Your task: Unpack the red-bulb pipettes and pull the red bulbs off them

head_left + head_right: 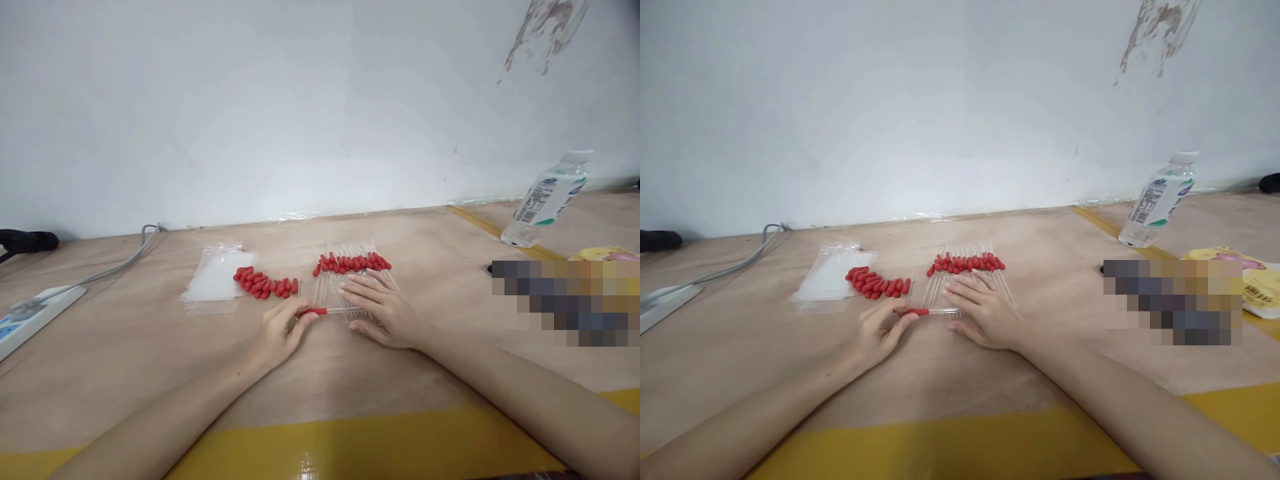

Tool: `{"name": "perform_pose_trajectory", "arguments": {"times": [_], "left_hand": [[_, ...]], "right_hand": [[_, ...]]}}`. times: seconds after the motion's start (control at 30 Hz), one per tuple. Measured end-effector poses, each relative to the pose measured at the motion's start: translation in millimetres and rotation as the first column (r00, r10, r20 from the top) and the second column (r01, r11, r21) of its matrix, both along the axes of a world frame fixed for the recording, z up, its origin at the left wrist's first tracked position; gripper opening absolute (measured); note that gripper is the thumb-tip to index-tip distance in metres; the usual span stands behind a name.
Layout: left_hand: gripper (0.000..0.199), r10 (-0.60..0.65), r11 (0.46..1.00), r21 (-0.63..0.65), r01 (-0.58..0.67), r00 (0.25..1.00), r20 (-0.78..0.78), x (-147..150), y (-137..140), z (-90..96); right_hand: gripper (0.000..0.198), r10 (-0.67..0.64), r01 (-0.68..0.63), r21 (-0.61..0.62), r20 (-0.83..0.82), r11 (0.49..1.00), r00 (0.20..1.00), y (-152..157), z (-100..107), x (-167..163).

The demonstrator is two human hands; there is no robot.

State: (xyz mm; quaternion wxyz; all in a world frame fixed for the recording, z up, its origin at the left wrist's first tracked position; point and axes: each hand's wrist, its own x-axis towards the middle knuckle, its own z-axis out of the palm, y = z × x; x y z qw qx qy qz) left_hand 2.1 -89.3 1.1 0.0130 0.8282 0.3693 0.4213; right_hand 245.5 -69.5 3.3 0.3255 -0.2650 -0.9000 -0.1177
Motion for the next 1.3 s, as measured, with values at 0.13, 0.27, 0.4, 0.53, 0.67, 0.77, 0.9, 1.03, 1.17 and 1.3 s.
{"name": "perform_pose_trajectory", "arguments": {"times": [0.13, 0.27, 0.4, 0.53, 0.67, 0.77, 0.9, 1.03, 1.17, 1.3], "left_hand": [[0.012, -0.048, 0.999, -0.003, 0.048, 0.999, -0.017, 7.8, -0.9, -0.8], [0.028, -0.087, 0.996, 0.001, 0.087, 0.990, -0.107, 12.0, 0.9, 3.3], [0.024, -0.152, 0.983, 0.080, 0.168, 0.974, -0.170, 17.9, 6.2, 1.7], [0.017, -0.165, 0.974, 0.126, 0.188, 0.971, -0.172, 21.0, 8.5, -2.4], [0.015, -0.140, 0.976, 0.133, 0.170, 0.967, -0.211, 19.8, 6.9, -2.6], [0.013, -0.139, 0.976, 0.127, 0.174, 0.959, -0.246, 18.8, 3.9, -0.6], [0.013, -0.151, 0.978, 0.096, 0.184, 0.948, -0.281, 17.2, -0.6, 2.0], [0.013, -0.168, 0.979, 0.063, 0.193, 0.944, -0.283, 14.3, -3.0, 2.4], [0.009, -0.167, 0.977, 0.083, 0.196, 0.946, -0.277, 13.0, -5.7, 2.0], [0.009, -0.161, 0.972, 0.115, 0.203, 0.941, -0.298, 10.8, -7.4, 1.5]], "right_hand": [[0.026, 0.016, -0.015, 0.026, -0.027, 1.000, 1.000, -0.4, -6.6, -7.1], [0.021, 0.060, -0.058, 0.032, -0.053, 0.998, 0.997, 0.3, -10.8, -12.5], [0.022, 0.086, -0.085, 0.028, -0.043, 0.996, 0.995, -1.3, -11.1, -17.2], [0.024, 0.096, -0.094, 0.024, -0.053, 0.995, 0.994, -2.5, -11.0, -19.8], [0.022, 0.140, -0.138, 0.032, -0.057, 0.990, 0.989, -3.5, -10.9, -20.5], [0.018, 0.162, -0.160, 0.036, -0.054, 0.986, 0.985, -5.8, -9.4, -19.7], [0.015, 0.197, -0.194, 0.088, -0.035, 0.977, 0.980, -8.9, -7.6, -18.0], [0.015, 0.198, -0.196, 0.158, 0.002, 0.968, 0.980, -9.8, -8.1, -15.0], [0.018, 0.208, -0.212, 0.194, 0.037, 0.958, 0.977, -10.8, -8.0, -11.2], [0.021, 0.227, -0.237, 0.194, 0.076, 0.952, 0.971, -12.4, -4.7, -5.1]]}}
